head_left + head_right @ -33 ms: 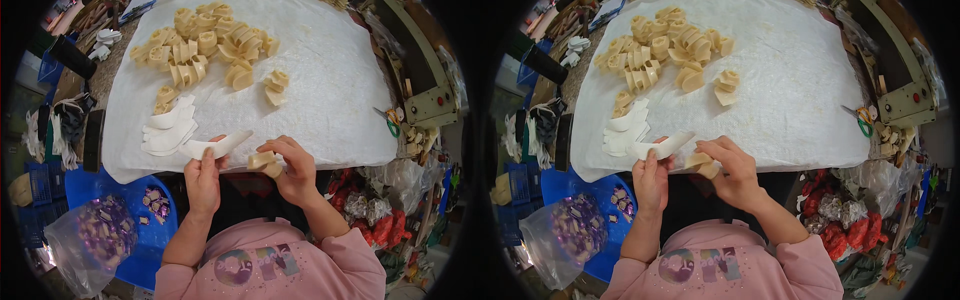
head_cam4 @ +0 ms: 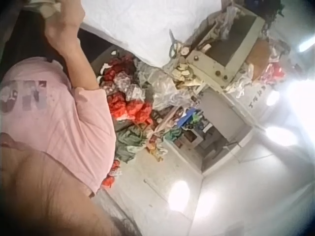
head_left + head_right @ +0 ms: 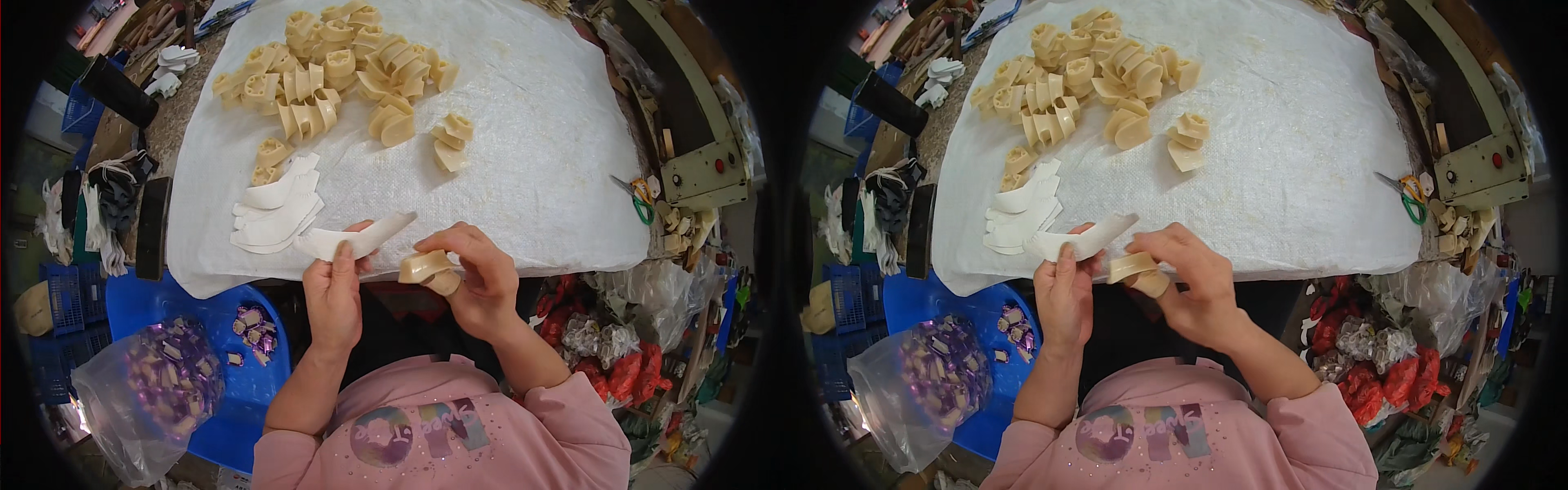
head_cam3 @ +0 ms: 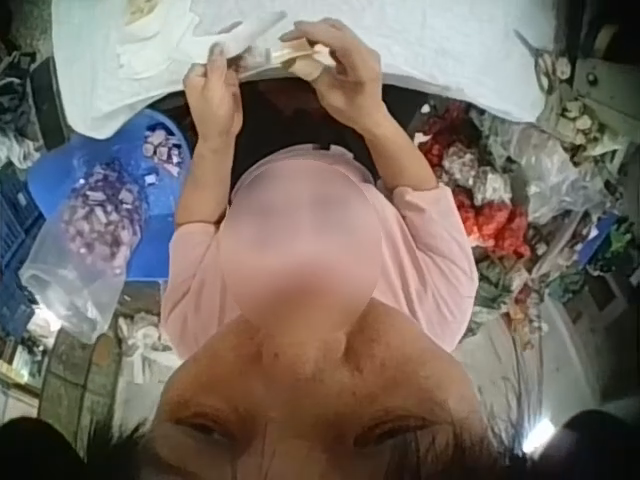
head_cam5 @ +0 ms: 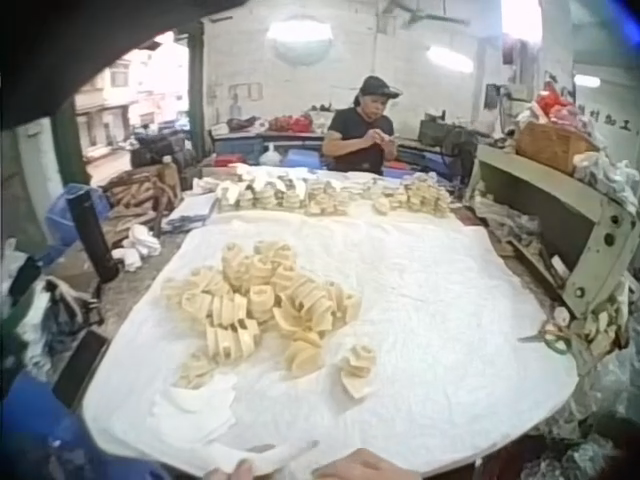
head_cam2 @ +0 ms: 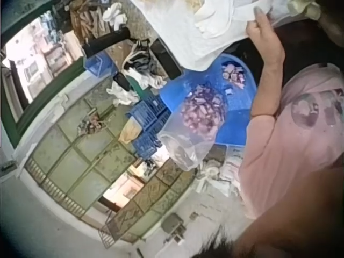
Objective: Assembling plastic shoe heel components with white foam or leather strips at a factory workbench.
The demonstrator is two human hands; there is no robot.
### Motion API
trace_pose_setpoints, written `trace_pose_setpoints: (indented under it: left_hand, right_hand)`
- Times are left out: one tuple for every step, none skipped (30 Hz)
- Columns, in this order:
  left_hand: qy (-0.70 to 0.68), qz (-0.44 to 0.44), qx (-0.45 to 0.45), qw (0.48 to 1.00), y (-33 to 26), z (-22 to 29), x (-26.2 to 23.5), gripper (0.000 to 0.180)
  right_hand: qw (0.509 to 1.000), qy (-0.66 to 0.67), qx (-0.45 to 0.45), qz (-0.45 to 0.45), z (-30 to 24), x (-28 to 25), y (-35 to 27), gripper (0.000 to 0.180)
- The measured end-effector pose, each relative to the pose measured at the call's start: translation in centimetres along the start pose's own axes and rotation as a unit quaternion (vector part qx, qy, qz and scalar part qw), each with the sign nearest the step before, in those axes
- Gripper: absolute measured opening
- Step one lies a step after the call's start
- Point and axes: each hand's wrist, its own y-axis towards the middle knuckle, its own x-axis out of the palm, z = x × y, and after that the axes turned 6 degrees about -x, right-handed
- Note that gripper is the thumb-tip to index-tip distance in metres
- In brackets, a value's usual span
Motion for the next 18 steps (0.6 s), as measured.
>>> trace_pose_setpoints:
  left_hand:
    - [0.008, -0.006, 0.017, 1.000, -0.2, 0.0, 0.2, 0.033]
    - [0.017, -0.012, 0.033, 0.999, -0.3, 0.2, 0.5, 0.033]
    - [-0.012, -0.035, 0.013, 0.999, -0.8, 0.7, 1.1, 0.033]
    - [-0.012, -0.032, 0.013, 0.999, -1.2, 1.2, 1.4, 0.033]
    - [-0.019, -0.051, 0.010, 0.998, -1.5, 1.7, 1.7, 0.034]
    - [-0.026, -0.070, 0.006, 0.997, -1.7, 1.8, 1.8, 0.034]
    - [-0.027, -0.068, 0.007, 0.997, -1.9, 1.8, 1.6, 0.034]
    - [-0.005, -0.077, 0.005, 0.997, -2.0, 1.7, 1.2, 0.034]
    - [0.016, -0.087, 0.003, 0.996, -2.0, 1.7, 1.1, 0.035]
    - [0.016, -0.086, 0.003, 0.996, -2.1, 1.8, 1.2, 0.035]
    - [0.008, -0.090, 0.011, 0.996, -2.1, 2.1, 1.5, 0.035]
    - [0.001, -0.095, 0.019, 0.995, -2.1, 2.2, 1.7, 0.036]
    - [0.001, -0.095, 0.019, 0.995, -2.2, 2.2, 1.6, 0.036]
    - [0.015, -0.106, 0.013, 0.994, -2.3, 2.3, 1.4, 0.036]
    - [0.030, -0.117, 0.007, 0.993, -2.3, 2.3, 1.2, 0.036]
    - [0.029, -0.118, 0.006, 0.993, -2.4, 2.2, 1.2, 0.036]
    - [0.047, -0.121, 0.020, 0.991, -2.3, 2.1, 1.2, 0.038]
    - [0.066, -0.124, 0.034, 0.989, -2.4, 2.1, 1.2, 0.039]
  right_hand:
    - [0.998, 0.038, -0.049, 0.027, -0.1, 0.5, 0.3, 0.043]
    - [0.991, 0.077, -0.097, 0.053, -0.2, 1.1, 0.5, 0.043]
    - [0.990, 0.079, -0.098, 0.070, -0.2, 1.7, 0.6, 0.042]
    - [0.990, 0.080, -0.097, 0.068, 0.1, 2.0, 0.6, 0.042]
    - [0.987, 0.050, -0.133, 0.077, 0.5, 2.3, 0.6, 0.042]
    - [0.982, 0.020, -0.168, 0.085, 0.7, 2.4, 0.6, 0.043]
    - [0.982, 0.022, -0.168, 0.083, 0.6, 2.5, 0.5, 0.043]
    - [0.980, 0.024, -0.174, 0.091, 0.5, 2.5, 0.5, 0.045]
    - [0.978, 0.026, -0.181, 0.099, 0.4, 2.6, 0.4, 0.046]
    - [0.978, 0.026, -0.181, 0.098, 0.4, 2.6, 0.4, 0.046]
    - [0.977, 0.030, -0.185, 0.098, 0.5, 2.6, 0.5, 0.047]
    - [0.976, 0.034, -0.189, 0.099, 0.6, 2.6, 0.5, 0.047]
    - [0.976, 0.033, -0.189, 0.099, 0.5, 2.5, 0.5, 0.047]
    - [0.977, 0.026, -0.188, 0.093, 0.5, 2.4, 0.6, 0.048]
    - [0.978, 0.020, -0.186, 0.087, 0.4, 2.3, 0.6, 0.048]
    - [0.979, 0.018, -0.185, 0.087, 0.4, 2.2, 0.6, 0.048]
    - [0.979, 0.011, -0.184, 0.085, 0.5, 2.2, 0.7, 0.049]
    - [0.980, 0.004, -0.183, 0.082, 0.5, 2.2, 0.7, 0.049]
